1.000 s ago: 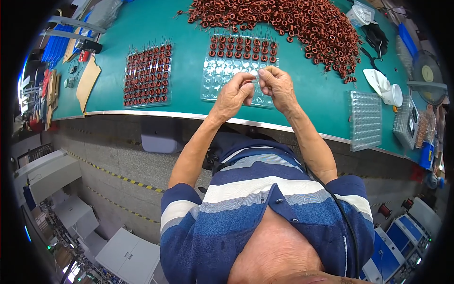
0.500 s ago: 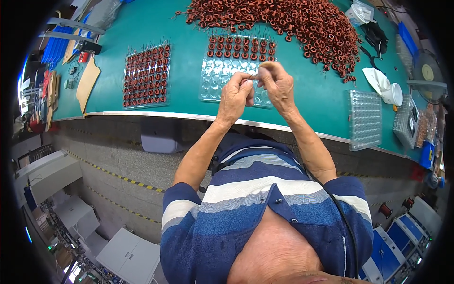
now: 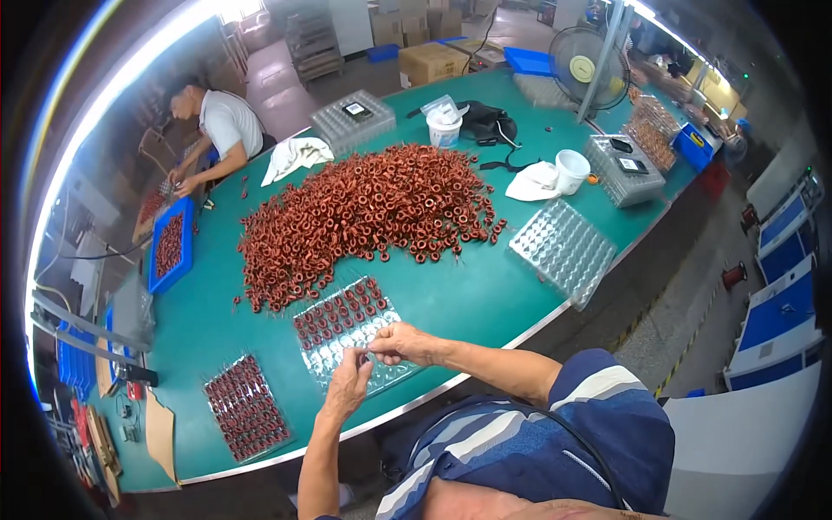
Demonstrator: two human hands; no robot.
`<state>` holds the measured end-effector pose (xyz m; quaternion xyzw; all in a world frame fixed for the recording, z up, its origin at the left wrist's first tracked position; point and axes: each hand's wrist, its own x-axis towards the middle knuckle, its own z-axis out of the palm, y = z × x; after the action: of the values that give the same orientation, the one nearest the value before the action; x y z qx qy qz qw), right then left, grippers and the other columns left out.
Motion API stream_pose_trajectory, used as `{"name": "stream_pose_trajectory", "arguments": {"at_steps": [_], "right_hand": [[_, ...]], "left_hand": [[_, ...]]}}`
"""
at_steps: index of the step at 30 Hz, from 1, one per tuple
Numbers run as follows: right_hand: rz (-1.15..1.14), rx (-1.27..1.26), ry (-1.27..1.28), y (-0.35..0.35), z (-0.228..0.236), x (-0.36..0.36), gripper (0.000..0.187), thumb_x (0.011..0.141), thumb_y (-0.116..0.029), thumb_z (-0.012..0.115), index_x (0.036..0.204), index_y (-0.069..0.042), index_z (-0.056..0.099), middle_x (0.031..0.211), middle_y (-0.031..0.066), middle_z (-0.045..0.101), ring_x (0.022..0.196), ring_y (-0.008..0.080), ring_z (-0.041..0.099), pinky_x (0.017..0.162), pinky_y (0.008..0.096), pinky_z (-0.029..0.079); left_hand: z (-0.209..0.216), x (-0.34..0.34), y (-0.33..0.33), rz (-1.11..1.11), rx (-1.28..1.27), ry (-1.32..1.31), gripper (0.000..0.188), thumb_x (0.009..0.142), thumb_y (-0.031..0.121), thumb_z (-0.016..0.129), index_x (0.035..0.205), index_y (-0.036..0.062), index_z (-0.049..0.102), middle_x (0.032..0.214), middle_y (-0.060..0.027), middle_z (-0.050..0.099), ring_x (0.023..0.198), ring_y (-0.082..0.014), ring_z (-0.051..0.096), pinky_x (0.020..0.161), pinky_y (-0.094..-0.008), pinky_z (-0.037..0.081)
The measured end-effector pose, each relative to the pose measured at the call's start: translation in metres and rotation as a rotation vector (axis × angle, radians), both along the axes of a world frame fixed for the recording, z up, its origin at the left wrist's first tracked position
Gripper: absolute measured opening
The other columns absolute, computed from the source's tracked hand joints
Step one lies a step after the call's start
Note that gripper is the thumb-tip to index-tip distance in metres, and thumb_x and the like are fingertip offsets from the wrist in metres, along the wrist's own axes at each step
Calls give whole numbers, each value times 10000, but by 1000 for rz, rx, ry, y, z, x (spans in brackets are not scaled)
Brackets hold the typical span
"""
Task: Picking up small toroidal electronic components from a pile and organizing them into a transparent plastic sorting tray.
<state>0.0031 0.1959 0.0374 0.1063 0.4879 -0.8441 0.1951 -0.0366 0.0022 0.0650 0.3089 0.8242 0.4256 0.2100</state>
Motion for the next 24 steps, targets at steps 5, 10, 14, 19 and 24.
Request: {"name": "stream_pose_trajectory", "arguments": {"at_steps": [5, 10, 14, 19, 24], "right_hand": [[40, 168, 51, 1, -1, 9, 207, 878, -208, 642, 814, -11, 628, 664, 22, 597, 532, 80, 527, 492, 216, 435], [-291, 894, 510, -18, 21, 11, 230, 813, -194, 634, 782, 34, 614, 628, 179, 588, 552, 222, 575, 559, 372, 464], [-285, 620, 342, 5, 44, -6, 198, 834, -185, 672, 773, -4, 621, 656, 77, 607, 558, 132, 560, 512, 286, 453], [-223, 343, 344, 8, 47, -19, 226, 859, -209, 711, 887, 2, 632, 677, 6, 593, 557, 49, 523, 481, 177, 400], [-139, 125, 230, -6, 36, -17, 262, 872, -239, 699, 989, -16, 626, 751, -9, 573, 630, 59, 488, 539, 191, 388]], "left_hand": [[5, -2, 1, -106, -136, 116, 288, 858, 125, 670, 1043, 0, 487, 772, -130, 595, 691, -226, 590, 647, -362, 469], [-24, -3, 0, 163, 60, -57, 279, 892, 200, 649, 974, -16, 494, 755, -126, 636, 669, -188, 626, 606, -352, 496], [15, 2, 31, 168, 705, -352, 158, 988, 129, 464, 1062, -8, 436, 783, -82, 550, 680, -146, 562, 637, -285, 478], [12, 6, 33, 213, 880, -517, 207, 1003, 144, 441, 1158, 12, 401, 811, -80, 534, 689, -142, 541, 629, -276, 469], [5, 11, 23, 264, 783, -525, 277, 996, 144, 428, 1230, -4, 403, 771, -38, 501, 668, -112, 493, 614, -246, 429]]}}
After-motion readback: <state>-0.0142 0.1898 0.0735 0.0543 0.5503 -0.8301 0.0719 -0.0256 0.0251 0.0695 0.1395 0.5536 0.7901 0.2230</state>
